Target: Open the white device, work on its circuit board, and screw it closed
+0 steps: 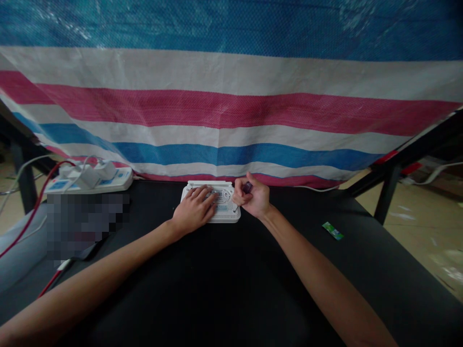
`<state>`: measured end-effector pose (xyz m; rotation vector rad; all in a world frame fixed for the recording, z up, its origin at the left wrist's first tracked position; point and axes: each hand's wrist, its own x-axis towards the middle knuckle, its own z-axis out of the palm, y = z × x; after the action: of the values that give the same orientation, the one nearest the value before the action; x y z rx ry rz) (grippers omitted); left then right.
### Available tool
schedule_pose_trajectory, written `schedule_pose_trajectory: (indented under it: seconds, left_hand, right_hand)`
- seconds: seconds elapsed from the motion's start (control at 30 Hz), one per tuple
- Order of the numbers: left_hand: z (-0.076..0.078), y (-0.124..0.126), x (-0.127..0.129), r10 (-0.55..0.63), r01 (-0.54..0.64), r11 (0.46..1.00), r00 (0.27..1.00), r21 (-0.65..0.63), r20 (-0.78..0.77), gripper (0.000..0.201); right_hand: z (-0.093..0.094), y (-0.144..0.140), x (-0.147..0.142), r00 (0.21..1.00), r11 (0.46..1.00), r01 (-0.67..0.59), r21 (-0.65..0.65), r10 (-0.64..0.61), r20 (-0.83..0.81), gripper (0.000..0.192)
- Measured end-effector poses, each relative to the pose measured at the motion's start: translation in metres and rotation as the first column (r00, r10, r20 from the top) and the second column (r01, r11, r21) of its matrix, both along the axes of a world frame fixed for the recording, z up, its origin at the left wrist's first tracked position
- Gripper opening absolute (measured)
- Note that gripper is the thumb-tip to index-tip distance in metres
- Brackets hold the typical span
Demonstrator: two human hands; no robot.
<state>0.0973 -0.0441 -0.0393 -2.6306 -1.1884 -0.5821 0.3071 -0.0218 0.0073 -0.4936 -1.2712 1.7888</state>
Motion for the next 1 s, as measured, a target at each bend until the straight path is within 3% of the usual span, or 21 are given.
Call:
schedule_pose_trajectory:
  seconds: [0.33,0.5,0.63,1.0]
  left_hand:
    - [0.0,0.0,0.0,0.01,-0.01,1.0,1.0,0.001,-0.029,0.041]
    - [0.0,0.0,0.0,0.009,-0.008,1.0,0.999,0.012,-0.035,0.041]
    - [0.0,0.0,0.001,0.014,-0.013,1.0,0.999,0.023,-0.048,0.041]
    - [-0.002,0.0,0.0,0.002,-0.002,1.0,1.0,0.002,-0.012,0.04]
  right_hand:
    - [0.019,-0.004,0.01,0.994,0.998,0.012,0.069,-0.004,-0.107,0.052]
    - [0.003,-0.003,0.001,0.994,0.997,-0.064,0.051,0.069,-0.081,0.05]
    - [-0.007,-0.002,-0.004,0.989,0.992,-0.122,0.02,0.123,-0.086,0.035]
    - [-0.007,0.008,0.012,0.988,0.989,-0.149,0.024,0.149,-0.034,0.039]
